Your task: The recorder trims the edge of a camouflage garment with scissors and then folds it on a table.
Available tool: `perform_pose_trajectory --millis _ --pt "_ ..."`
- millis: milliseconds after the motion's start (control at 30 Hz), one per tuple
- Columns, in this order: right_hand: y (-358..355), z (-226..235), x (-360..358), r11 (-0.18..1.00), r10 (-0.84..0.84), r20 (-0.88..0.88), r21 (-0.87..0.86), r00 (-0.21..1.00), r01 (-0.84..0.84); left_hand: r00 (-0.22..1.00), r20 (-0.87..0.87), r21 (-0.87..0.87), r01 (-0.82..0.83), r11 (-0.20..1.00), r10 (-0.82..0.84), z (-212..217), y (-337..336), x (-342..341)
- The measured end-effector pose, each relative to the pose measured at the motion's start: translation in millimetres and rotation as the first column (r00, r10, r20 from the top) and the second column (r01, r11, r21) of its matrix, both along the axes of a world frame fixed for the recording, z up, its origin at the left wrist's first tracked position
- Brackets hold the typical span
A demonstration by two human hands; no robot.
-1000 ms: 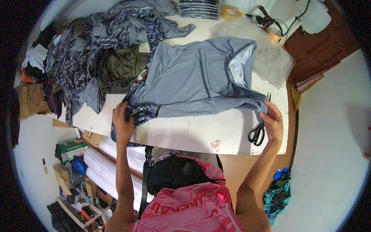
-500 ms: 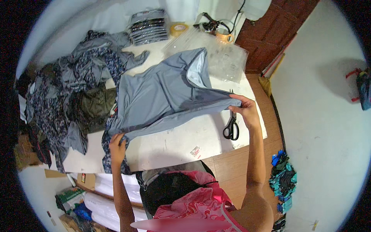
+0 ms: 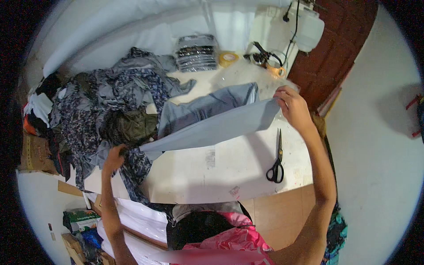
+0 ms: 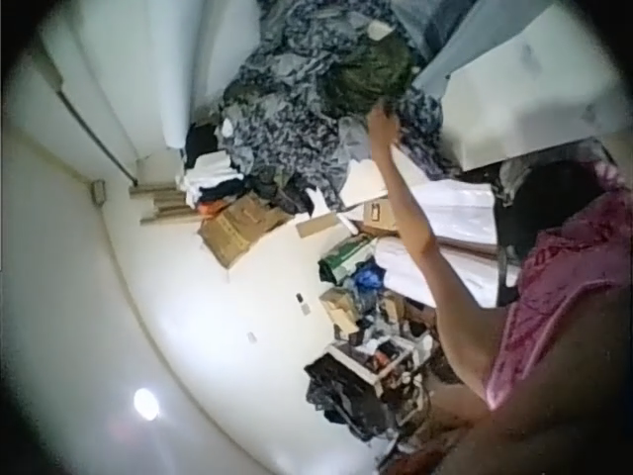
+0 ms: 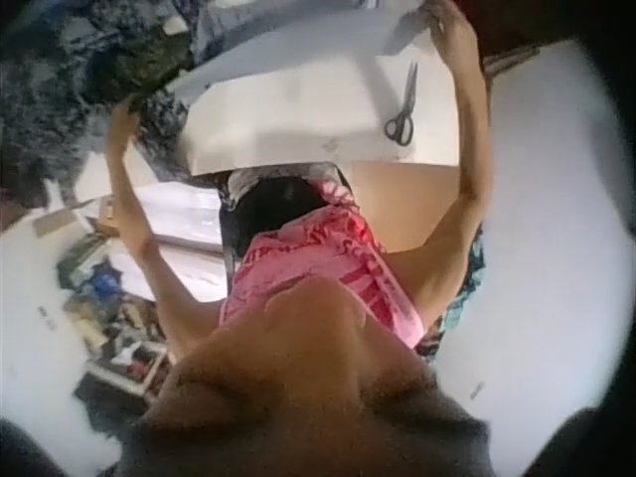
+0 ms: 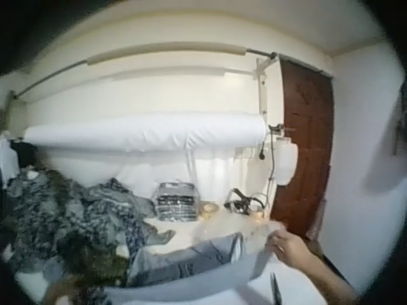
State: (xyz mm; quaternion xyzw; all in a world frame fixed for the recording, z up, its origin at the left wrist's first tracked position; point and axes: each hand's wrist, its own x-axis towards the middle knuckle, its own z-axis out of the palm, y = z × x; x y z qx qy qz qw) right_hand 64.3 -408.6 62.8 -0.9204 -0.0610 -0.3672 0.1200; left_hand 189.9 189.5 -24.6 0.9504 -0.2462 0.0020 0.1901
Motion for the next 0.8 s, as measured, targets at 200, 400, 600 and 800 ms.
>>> perform_pose_trajectory --millis 200,400,600,800 --pt "-50.8 100.5 137.3 0.993 0.092 -0.09 0.079 0.992 -0.085 0.974 0.218 0.098 0.036 0.995 -0.057 102.9 72.9 151.0" --pt "-65.0 236.1 181.3 0.946 -0.253 0.485 0.306 0.837 0.109 0.586 0.708 -0.468 -0.027 0.883 0.393 292.8 54.3 185.6" --pt "-94.1 233.0 99.2 0.951 -0.261 0.434 0.269 0.862 0.152 0.472 0.819 -0.292 -0.146 0.945 0.326 340.1 66.9 84.3" --pt "-84.0 63.9 -10.9 0.871 -0.076 -0.025 0.486 0.997 0.078 0.778 0.585 -0.133 -0.185 0.974 0.228 223.1 38.5 -41.5"
